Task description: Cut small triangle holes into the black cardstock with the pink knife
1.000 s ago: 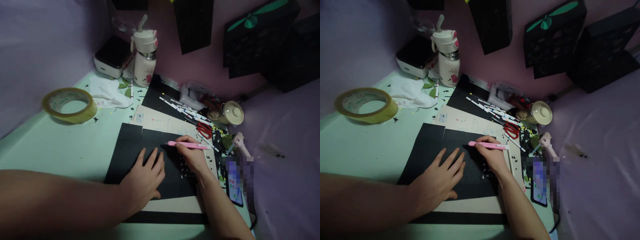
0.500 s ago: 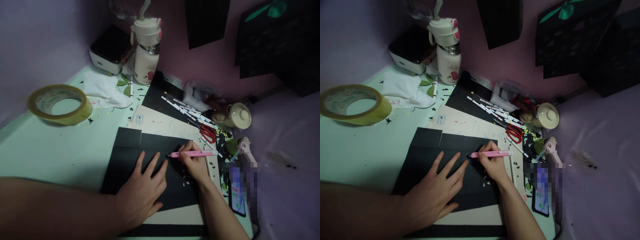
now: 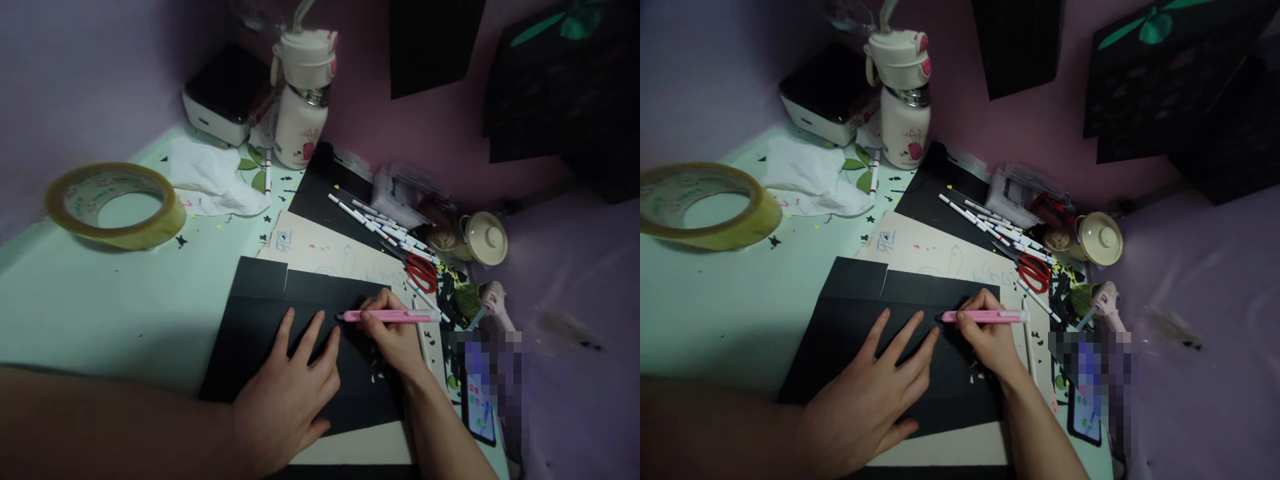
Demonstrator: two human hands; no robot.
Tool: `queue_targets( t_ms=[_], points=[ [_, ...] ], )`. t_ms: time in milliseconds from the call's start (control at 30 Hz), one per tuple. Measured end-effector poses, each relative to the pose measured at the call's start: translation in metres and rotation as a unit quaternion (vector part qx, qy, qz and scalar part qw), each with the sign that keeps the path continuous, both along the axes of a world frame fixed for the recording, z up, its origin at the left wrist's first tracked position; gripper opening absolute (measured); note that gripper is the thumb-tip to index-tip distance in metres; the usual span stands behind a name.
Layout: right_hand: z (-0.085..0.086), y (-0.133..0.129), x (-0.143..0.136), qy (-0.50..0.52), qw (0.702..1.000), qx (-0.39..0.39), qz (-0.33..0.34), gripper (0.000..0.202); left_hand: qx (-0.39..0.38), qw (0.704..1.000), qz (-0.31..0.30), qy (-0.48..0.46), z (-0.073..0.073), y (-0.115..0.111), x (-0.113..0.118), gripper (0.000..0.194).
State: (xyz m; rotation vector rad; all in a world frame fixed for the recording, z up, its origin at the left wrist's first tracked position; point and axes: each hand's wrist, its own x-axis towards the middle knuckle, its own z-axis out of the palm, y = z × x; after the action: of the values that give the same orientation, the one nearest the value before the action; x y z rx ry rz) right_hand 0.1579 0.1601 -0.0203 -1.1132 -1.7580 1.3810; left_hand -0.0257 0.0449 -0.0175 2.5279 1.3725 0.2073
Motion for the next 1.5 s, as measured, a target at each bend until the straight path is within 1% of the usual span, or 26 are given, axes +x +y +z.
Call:
queue_targets(
  t_ms=[300, 600, 733, 833, 1133, 1500],
  points=[
    [0.001, 0.000, -0.001, -0.012, 1.000, 0.007, 0.004, 0.022, 0.055, 0.998, 0.002, 0.010, 0.001, 0.001, -0.001, 0.055],
    [0.004, 0.000, -0.004, -0.016, 1.000, 0.005, 0.006, 0.022, 0.057, 0.998, 0.002, 0.003, -0.001, 0.000, -0.001, 0.054],
    [0.004, -0.002, -0.007, -0.035, 0.999, 0.012, -0.022, 0.023, 0.057, 0.998, 0.003, 0.003, -0.001, 0.001, 0.000, 0.054],
    [0.004, -0.002, -0.010, -0.031, 0.999, 0.009, -0.033, 0.023, 0.057, 0.998, 0.004, 0.002, -0.001, 0.001, 0.000, 0.053],
    [0.004, 0.000, -0.008, -0.036, 0.999, 0.014, -0.034, 0.024, 0.064, 0.998, 0.010, 0.007, -0.001, 0.000, 0.001, 0.053],
    [0.002, -0.001, -0.007, -0.016, 0.999, -0.005, -0.043, 0.024, 0.064, 0.998, 0.010, 0.007, -0.001, -0.001, 0.001, 0.054]
  ],
)
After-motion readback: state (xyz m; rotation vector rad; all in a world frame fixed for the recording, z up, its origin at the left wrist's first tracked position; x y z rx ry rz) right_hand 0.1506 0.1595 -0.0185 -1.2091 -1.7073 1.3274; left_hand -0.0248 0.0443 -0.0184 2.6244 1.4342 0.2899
